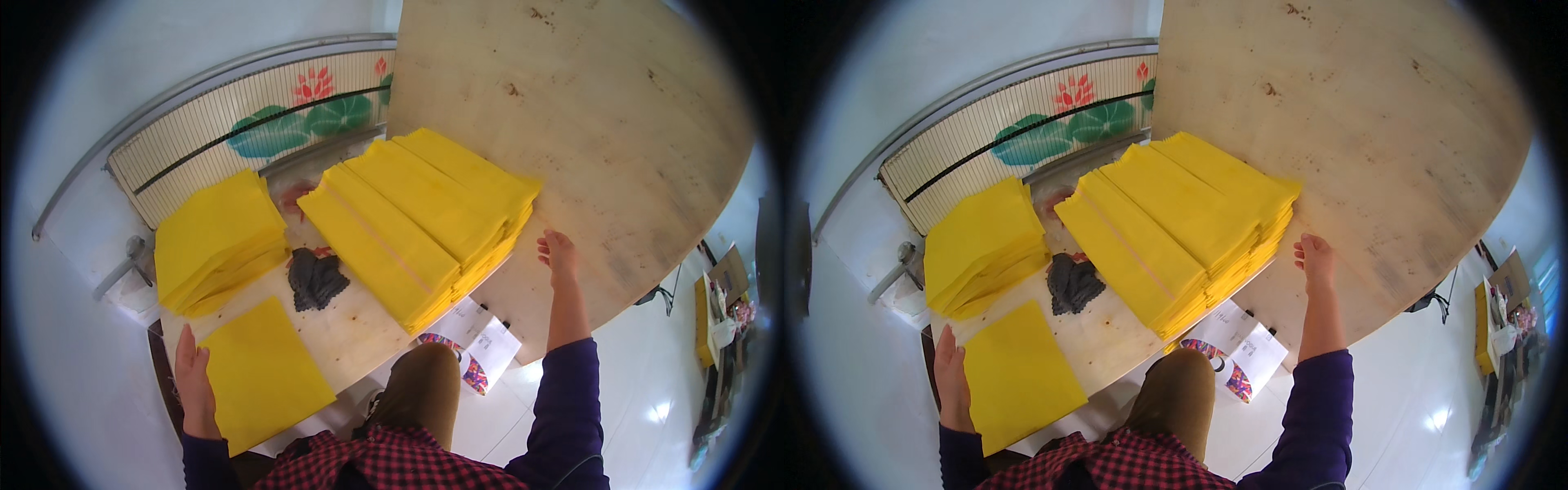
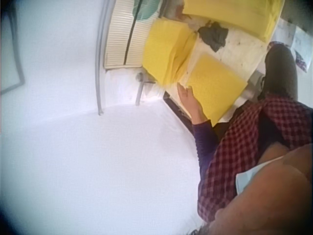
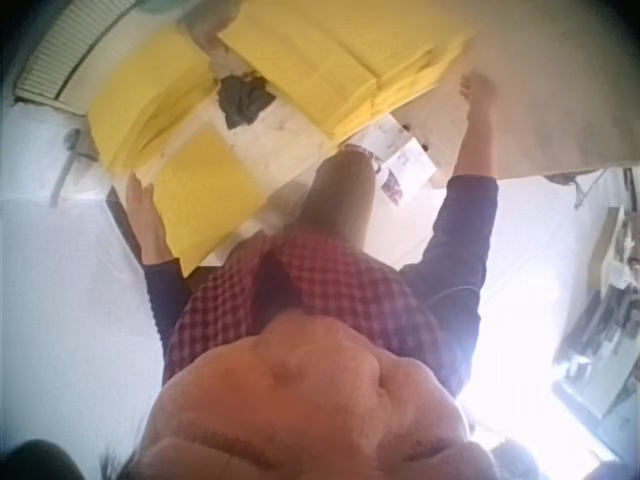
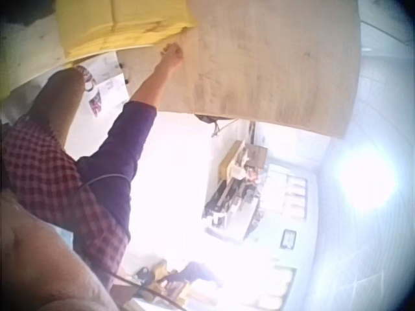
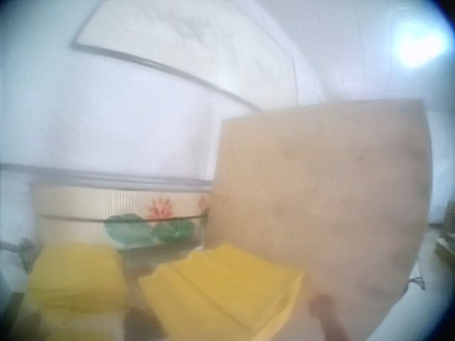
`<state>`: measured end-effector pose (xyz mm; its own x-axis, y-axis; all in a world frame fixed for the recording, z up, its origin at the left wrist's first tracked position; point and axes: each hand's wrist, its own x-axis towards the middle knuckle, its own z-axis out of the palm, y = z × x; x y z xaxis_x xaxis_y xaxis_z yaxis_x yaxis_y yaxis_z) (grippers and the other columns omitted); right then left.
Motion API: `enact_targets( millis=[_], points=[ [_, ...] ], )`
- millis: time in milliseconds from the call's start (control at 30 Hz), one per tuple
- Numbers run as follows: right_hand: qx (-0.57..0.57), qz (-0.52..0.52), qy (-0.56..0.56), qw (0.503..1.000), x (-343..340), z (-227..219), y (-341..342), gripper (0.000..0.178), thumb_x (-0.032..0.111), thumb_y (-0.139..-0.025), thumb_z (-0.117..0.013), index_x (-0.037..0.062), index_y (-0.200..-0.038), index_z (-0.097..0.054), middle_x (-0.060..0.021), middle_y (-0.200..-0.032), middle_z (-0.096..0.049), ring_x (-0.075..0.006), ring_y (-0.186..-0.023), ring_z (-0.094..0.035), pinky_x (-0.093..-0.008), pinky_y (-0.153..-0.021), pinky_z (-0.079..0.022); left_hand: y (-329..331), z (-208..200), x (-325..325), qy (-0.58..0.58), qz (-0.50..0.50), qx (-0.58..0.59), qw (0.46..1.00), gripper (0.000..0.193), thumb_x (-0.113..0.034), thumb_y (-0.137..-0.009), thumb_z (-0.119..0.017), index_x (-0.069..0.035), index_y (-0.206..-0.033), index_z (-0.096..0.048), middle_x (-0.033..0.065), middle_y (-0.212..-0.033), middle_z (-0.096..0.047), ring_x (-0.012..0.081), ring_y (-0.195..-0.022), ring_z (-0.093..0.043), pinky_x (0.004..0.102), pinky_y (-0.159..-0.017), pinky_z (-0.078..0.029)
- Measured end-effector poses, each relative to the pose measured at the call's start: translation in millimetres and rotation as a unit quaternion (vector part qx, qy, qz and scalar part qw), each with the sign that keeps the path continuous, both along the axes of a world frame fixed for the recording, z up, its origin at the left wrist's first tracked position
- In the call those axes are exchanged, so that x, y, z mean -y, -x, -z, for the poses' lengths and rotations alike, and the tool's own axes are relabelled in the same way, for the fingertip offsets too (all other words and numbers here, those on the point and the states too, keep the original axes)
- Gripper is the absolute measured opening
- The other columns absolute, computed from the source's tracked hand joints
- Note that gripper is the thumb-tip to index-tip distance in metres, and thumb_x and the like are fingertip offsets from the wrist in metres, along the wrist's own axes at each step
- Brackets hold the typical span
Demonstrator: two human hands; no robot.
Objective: The person folds yellow fabric sheets on a wooden table. They smooth each sheet, fold it in half, then fold it again into quarters, and place the finished pieces into a growing stack.
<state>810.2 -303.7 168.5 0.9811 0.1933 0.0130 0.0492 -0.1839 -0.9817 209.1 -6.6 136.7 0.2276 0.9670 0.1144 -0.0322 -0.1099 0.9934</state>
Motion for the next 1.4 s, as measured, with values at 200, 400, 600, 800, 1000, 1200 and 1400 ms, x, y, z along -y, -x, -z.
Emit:
enact_targets(
  millis=[200, 400, 600, 800, 1000, 1200, 1400],
  points=[
    [0.040, -0.009, 0.007, 0.999, 3, -6, -35, 0.027, 0.032, -0.088, -0.060, 0.0079, -0.098, -0.062, -0.0018, -0.087, -0.065, -0.0102, -0.075, -0.057, -0.0274, -0.065, -0.049, 50, 37, 39, 0.026, -0.031, 0.049, 0.998, 0.055, 0.004, -0.090, -0.041, 0.006, -0.143, -0.027, 0.0188, -0.150, -0.028, 0.0265, -0.140, -0.026, 0.0344, -0.113, -0.021],
    [0.058, 0.045, 0.073, 0.995, -25, 5, -100, 0.027, 0.035, -0.086, -0.060, 0.0075, -0.087, -0.062, -0.0012, -0.078, -0.064, -0.0101, -0.069, -0.056, -0.0288, -0.059, -0.042, 69, 30, 53, 0.041, -0.033, 0.032, 0.998, 0.051, 0.002, -0.091, -0.039, 0.008, -0.141, -0.029, 0.0196, -0.145, -0.036, 0.0275, -0.134, -0.037, 0.0348, -0.110, -0.029],
    [0.031, 0.017, 0.123, 0.992, -62, 8, -159, 0.028, 0.034, -0.086, -0.063, 0.0062, -0.081, -0.061, -0.0030, -0.073, -0.061, -0.0110, -0.060, -0.052, -0.0288, -0.051, -0.038, 53, 28, 51, 0.073, -0.048, 0.016, 0.996, 0.048, 0.002, -0.092, -0.040, 0.008, -0.139, -0.033, 0.0184, -0.138, -0.044, 0.0255, -0.127, -0.044, 0.0338, -0.106, -0.035],
    [-0.018, 0.070, 0.072, 0.995, -89, 5, -165, 0.026, 0.025, -0.085, -0.069, -0.0003, -0.083, -0.063, -0.0079, -0.074, -0.060, -0.0148, -0.059, -0.052, -0.0309, -0.049, -0.039, 34, 34, 48, 0.088, -0.065, -0.003, 0.994, 0.045, 0.000, -0.092, -0.043, 0.006, -0.136, -0.040, 0.0164, -0.137, -0.045, 0.0234, -0.126, -0.045, 0.0326, -0.105, -0.035],
    [0.054, 0.035, -0.104, 0.993, -96, 1, -141, 0.024, 0.021, -0.089, -0.064, -0.0020, -0.098, -0.066, -0.0021, -0.072, -0.059, -0.0108, -0.057, -0.048, -0.0266, -0.048, -0.036, 30, 38, 40, 0.097, -0.067, -0.022, 0.993, 0.042, -0.001, -0.092, -0.046, 0.003, -0.134, -0.046, 0.0134, -0.132, -0.048, 0.0193, -0.121, -0.047, 0.0298, -0.102, -0.036],
    [0.106, -0.031, -0.130, 0.985, -87, 5, -133, 0.022, 0.012, -0.089, -0.063, -0.0027, -0.105, -0.067, -0.0013, -0.090, -0.067, -0.0093, -0.080, -0.058, -0.0250, -0.071, -0.045, 27, 43, 38, 0.110, -0.090, -0.028, 0.989, 0.041, -0.002, -0.091, -0.047, 0.002, -0.133, -0.047, 0.0119, -0.128, -0.051, 0.0185, -0.119, -0.048, 0.0290, -0.100, -0.038],
    [0.196, -0.111, -0.152, 0.962, -82, 15, -120, 0.014, 0.002, -0.086, -0.061, 0.0000, -0.097, -0.070, -0.0060, -0.106, -0.067, -0.0120, -0.096, -0.060, -0.0244, -0.084, -0.046, 23, 44, 36, 0.109, -0.083, -0.033, 0.990, 0.041, -0.003, -0.092, -0.048, 0.002, -0.132, -0.049, 0.0121, -0.128, -0.052, 0.0195, -0.121, -0.047, 0.0293, -0.101, -0.037]
  ],
)
